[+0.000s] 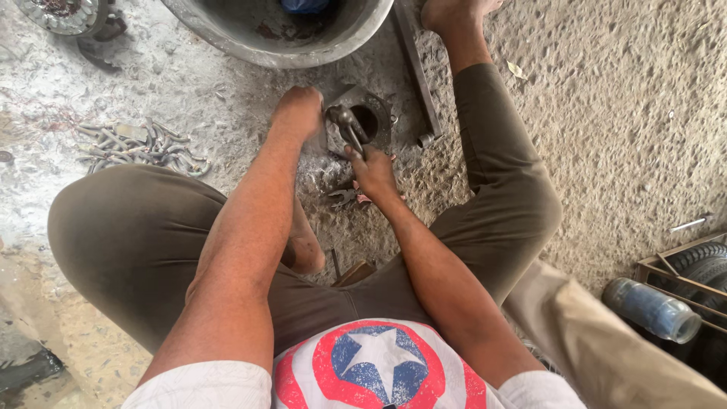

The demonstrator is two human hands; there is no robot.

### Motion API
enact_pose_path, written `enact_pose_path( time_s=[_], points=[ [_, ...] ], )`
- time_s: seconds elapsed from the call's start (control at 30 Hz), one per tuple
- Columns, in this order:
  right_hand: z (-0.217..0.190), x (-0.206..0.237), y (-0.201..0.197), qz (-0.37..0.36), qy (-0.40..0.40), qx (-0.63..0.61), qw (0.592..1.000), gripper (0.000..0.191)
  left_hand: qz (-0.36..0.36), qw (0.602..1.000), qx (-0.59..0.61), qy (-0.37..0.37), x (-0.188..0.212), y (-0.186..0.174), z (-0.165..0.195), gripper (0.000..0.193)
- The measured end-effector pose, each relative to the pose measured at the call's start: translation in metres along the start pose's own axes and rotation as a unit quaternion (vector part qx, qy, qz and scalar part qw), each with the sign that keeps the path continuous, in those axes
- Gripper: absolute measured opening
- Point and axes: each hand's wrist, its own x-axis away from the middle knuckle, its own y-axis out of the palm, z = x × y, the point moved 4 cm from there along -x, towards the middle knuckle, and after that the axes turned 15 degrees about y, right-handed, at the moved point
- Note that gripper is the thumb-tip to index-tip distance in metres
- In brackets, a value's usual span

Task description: The person sits on the ground and uses pliers to bend and shape small metal pieces. They repeatedly pick up pieces from a pile, manipulate them with the pliers, and place them into a metal bucket. The person also uses a hammer to strike the metal pieces inside the bucket.

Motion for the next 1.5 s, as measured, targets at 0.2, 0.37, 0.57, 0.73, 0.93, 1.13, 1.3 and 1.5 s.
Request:
enact_pose_path(
  time_s=[0.2, 0.37, 0.57, 0.73, 0.93, 1.13, 1.3, 1.5],
  points=[
    [-0.014, 0.000, -0.015, 0.044, -0.172, -0.145, 0.973, 0.036, -0.036, 0.999, 0.027, -0.017, 0.000, 0.000, -0.004, 0.013],
    [-0.002, 0.002, -0.004, 0.068, -0.046, 0.040, 0.996, 0.034, 0.037, 0.998, -0.029, 0.048, 0.000, -0.003, -0.001, 0.016],
    [0.000, 0.000, -0.013, 0.017, -0.016, -0.096, 0.995, 0.037, 0.100, 0.994, 0.008, 0.034, 0.002, -0.004, -0.002, 0.018],
    [-0.014, 0.002, -0.019, 0.044, -0.236, -0.204, 0.949, 0.036, 0.048, 0.998, 0.001, 0.030, 0.004, -0.001, -0.005, 0.016],
    [-0.001, 0.000, -0.006, 0.075, -0.109, -0.014, 0.991, 0.036, 0.068, 0.996, -0.022, 0.046, 0.003, -0.010, 0.002, 0.018],
    [-0.007, 0.004, -0.025, 0.089, -0.213, -0.150, 0.961, 0.036, 0.057, 0.997, -0.020, 0.041, 0.003, -0.005, 0.000, 0.020],
    [-0.006, 0.001, -0.005, 0.008, -0.138, -0.144, 0.980, 0.034, 0.088, 0.994, -0.033, 0.051, 0.004, -0.007, -0.001, 0.013],
    [-0.001, 0.000, -0.013, 0.081, -0.077, -0.066, 0.992, 0.034, 0.057, 0.998, -0.011, 0.024, 0.002, -0.004, -0.001, 0.011]
  ],
)
